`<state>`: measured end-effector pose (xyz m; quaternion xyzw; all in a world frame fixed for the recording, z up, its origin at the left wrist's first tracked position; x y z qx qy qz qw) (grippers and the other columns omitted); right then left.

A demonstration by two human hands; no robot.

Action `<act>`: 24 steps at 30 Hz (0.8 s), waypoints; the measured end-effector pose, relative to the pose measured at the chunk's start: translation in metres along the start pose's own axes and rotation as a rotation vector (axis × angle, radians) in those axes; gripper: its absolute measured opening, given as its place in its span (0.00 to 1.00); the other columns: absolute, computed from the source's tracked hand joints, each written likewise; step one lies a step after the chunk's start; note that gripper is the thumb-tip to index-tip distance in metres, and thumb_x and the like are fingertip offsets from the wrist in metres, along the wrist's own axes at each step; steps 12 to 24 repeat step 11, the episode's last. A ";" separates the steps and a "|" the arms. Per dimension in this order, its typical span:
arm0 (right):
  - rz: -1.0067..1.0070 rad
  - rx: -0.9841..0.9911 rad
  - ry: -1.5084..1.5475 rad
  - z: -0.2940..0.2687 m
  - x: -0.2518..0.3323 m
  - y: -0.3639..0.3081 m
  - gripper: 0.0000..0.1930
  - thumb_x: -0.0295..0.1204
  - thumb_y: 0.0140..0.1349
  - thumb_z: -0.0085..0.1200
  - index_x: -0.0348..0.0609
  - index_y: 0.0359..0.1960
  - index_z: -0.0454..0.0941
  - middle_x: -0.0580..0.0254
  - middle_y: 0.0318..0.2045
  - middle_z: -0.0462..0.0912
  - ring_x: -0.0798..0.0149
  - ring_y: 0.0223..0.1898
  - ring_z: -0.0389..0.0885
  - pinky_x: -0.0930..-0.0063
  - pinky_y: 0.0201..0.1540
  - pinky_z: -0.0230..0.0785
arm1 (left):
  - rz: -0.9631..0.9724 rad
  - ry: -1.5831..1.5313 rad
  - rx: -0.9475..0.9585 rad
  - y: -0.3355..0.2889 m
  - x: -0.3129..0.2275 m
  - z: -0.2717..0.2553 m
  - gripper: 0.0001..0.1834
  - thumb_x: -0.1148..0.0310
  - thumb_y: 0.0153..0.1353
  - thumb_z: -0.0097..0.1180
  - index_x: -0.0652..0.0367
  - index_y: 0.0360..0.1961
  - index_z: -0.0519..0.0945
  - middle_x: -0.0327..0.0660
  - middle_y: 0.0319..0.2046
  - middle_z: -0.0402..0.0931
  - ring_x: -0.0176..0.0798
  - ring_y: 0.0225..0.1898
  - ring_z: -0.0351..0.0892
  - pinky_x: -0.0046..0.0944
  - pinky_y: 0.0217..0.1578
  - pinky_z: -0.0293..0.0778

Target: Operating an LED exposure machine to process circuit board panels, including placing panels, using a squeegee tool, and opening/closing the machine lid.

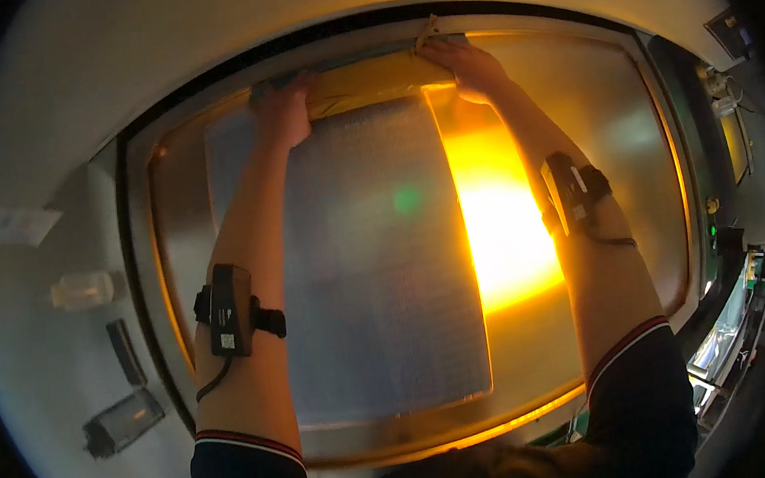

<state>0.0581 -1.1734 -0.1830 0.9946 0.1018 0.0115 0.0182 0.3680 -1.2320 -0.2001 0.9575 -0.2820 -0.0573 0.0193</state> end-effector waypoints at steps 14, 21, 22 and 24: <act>0.045 -0.027 -0.083 -0.009 0.020 -0.045 0.34 0.25 0.60 0.49 0.67 0.69 0.63 0.73 0.70 0.64 0.57 0.67 0.66 0.58 0.69 0.59 | -0.113 0.141 0.286 -0.059 -0.047 -0.069 0.41 0.79 0.60 0.53 0.36 0.73 0.56 0.43 0.73 0.53 0.57 0.72 0.52 0.72 0.65 0.55; 0.045 -0.027 -0.083 -0.009 0.020 -0.045 0.34 0.25 0.60 0.49 0.67 0.69 0.63 0.73 0.70 0.64 0.57 0.67 0.66 0.58 0.69 0.59 | -0.113 0.141 0.286 -0.059 -0.047 -0.069 0.41 0.79 0.60 0.53 0.36 0.73 0.56 0.43 0.73 0.53 0.57 0.72 0.52 0.72 0.65 0.55; 0.045 -0.027 -0.083 -0.009 0.020 -0.045 0.34 0.25 0.60 0.49 0.67 0.69 0.63 0.73 0.70 0.64 0.57 0.67 0.66 0.58 0.69 0.59 | -0.113 0.141 0.286 -0.059 -0.047 -0.069 0.41 0.79 0.60 0.53 0.36 0.73 0.56 0.43 0.73 0.53 0.57 0.72 0.52 0.72 0.65 0.55; 0.045 -0.027 -0.083 -0.009 0.020 -0.045 0.34 0.25 0.60 0.49 0.67 0.69 0.63 0.73 0.70 0.64 0.57 0.67 0.66 0.58 0.69 0.59 | -0.113 0.141 0.286 -0.059 -0.047 -0.069 0.41 0.79 0.60 0.53 0.36 0.73 0.56 0.43 0.73 0.53 0.57 0.72 0.52 0.72 0.65 0.55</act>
Point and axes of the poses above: each hand's wrist, its own y-axis towards the middle knuckle, its own z-axis out of the palm, x = y × z, the point moved 5 cm from there along y, towards the middle knuckle
